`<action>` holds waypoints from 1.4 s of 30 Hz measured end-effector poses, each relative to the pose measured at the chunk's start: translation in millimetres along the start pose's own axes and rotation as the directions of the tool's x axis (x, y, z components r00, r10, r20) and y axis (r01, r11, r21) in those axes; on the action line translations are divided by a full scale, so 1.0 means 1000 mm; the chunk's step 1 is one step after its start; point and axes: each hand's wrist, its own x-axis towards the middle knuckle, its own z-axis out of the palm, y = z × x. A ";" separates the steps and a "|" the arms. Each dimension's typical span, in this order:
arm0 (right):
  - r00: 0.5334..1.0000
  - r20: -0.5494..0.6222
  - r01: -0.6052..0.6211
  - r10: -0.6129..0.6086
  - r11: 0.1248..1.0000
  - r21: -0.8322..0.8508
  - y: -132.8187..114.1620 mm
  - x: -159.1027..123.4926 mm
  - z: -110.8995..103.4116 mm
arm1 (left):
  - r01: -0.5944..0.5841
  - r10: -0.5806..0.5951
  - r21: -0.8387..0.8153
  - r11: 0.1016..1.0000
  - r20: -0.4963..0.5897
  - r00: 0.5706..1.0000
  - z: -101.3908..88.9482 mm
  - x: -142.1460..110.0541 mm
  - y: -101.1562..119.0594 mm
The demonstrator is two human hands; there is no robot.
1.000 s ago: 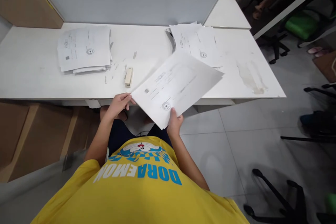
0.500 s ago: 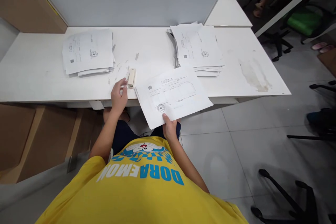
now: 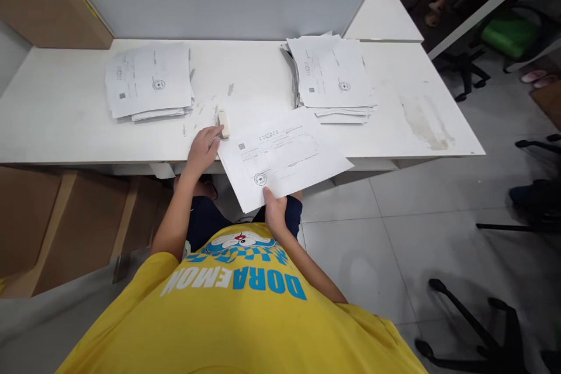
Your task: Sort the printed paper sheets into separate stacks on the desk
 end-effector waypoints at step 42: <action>0.996 -0.085 -0.021 0.017 0.998 -0.051 -0.009 -0.003 0.011 | 0.211 -0.174 0.279 0.937 -0.153 0.973 0.032 -0.006 0.024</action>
